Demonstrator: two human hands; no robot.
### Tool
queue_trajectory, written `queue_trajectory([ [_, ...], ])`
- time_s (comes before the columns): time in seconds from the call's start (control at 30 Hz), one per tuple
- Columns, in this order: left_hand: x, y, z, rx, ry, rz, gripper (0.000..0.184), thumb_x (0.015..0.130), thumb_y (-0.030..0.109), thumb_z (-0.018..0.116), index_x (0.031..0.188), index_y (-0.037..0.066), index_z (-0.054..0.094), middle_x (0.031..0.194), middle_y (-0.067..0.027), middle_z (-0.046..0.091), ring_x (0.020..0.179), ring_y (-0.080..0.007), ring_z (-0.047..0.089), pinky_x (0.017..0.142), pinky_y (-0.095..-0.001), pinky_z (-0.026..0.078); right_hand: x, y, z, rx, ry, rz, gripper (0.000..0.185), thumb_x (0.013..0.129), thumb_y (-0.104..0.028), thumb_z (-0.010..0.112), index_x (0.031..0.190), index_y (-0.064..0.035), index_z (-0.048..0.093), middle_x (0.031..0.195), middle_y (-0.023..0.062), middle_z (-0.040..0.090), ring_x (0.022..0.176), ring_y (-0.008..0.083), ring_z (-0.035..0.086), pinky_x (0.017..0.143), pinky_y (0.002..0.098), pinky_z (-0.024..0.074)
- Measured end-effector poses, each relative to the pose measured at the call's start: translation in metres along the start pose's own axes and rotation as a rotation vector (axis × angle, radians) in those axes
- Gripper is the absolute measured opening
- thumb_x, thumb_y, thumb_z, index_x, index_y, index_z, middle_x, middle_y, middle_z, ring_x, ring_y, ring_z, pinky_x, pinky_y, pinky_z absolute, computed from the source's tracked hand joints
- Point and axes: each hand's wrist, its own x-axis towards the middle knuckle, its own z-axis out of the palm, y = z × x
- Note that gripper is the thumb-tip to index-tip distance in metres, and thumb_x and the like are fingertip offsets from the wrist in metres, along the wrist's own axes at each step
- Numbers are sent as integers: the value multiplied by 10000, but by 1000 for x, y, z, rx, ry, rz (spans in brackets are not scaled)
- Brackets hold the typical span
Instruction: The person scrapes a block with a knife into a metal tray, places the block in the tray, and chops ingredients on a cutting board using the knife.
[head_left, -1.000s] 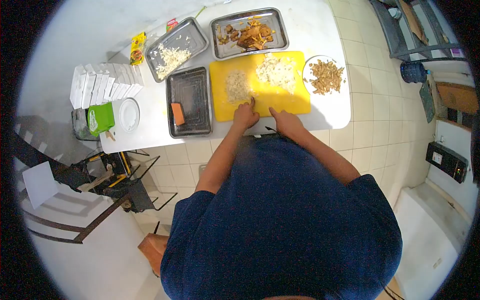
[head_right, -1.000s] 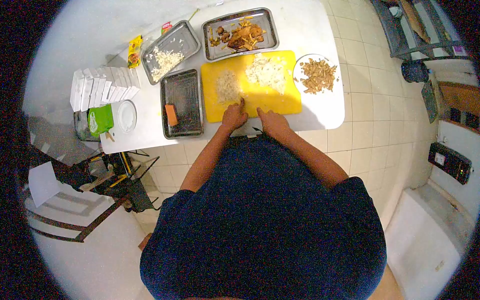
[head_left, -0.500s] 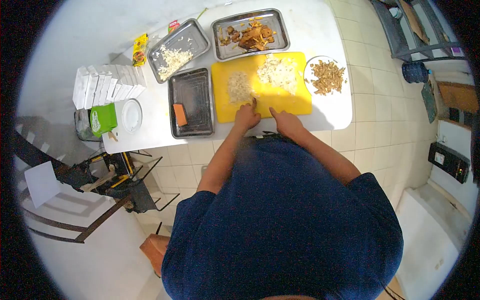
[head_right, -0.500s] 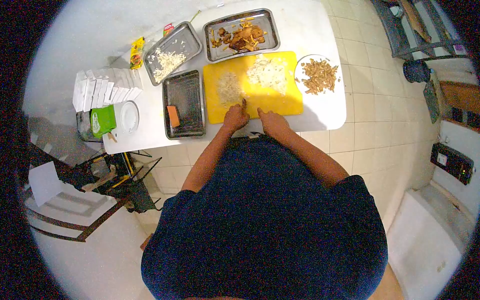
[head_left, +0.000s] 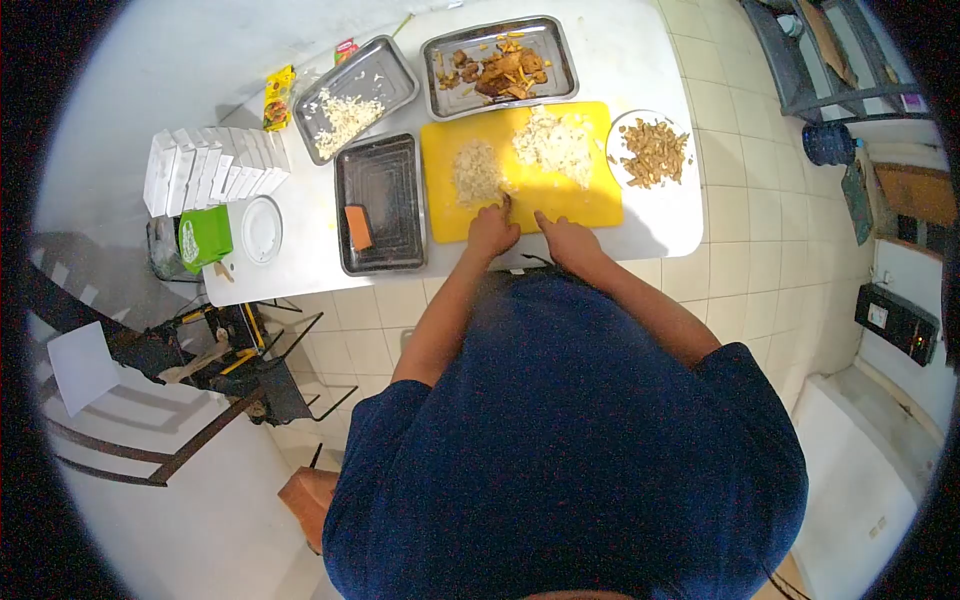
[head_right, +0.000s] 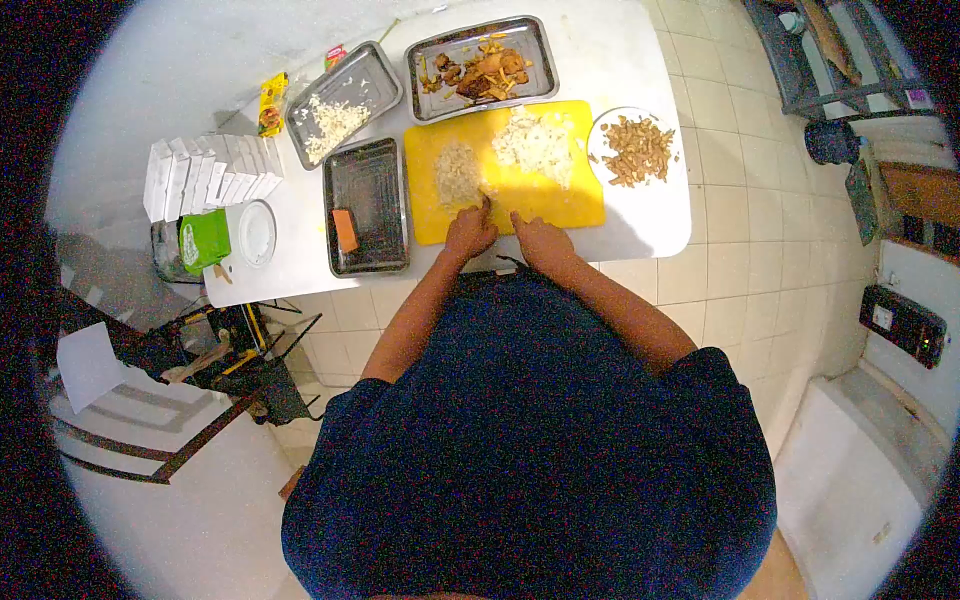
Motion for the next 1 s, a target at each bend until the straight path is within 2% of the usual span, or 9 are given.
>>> queue_trajectory([
  [0.27,0,2,-3,12,-14,-11,765,800,334,571,1488,58,384,1052,-217,636,1004,-384,606,848,-488,525,-9,-3,-5,-37,10,27,503,923,-106,464,1422,-47,441,914,229,651,804,394,678,674,516,560],
  [0.47,0,1,0,15,-5,11,752,799,335,583,1480,68,405,1051,-219,633,1008,-384,604,852,-490,524,-1,-2,5,-31,110,-10,484,920,-119,474,1399,-50,459,875,212,635,794,395,666,675,510,559],
  [0.57,0,0,1,-7,6,1,753,805,341,588,1483,72,400,1053,-210,633,1011,-389,601,865,-494,520,3,-2,7,-54,88,-3,556,895,-86,502,1442,-96,411,917,218,625,757,387,664,643,495,539],
  [0.67,0,-2,3,-25,7,-13,757,809,341,593,1485,66,393,1066,-203,631,1023,-388,597,870,-498,518,-2,-4,-1,13,75,-18,494,913,-116,479,1401,-45,453,905,239,642,796,407,671,671,529,551],
  [1.0,-3,4,-4,-3,-10,-14,764,820,342,594,1492,49,377,1099,-206,625,1045,-381,586,874,-490,514,-10,-8,-4,-21,79,9,507,920,-125,474,1421,-55,444,895,237,637,757,391,675,655,515,559],
])
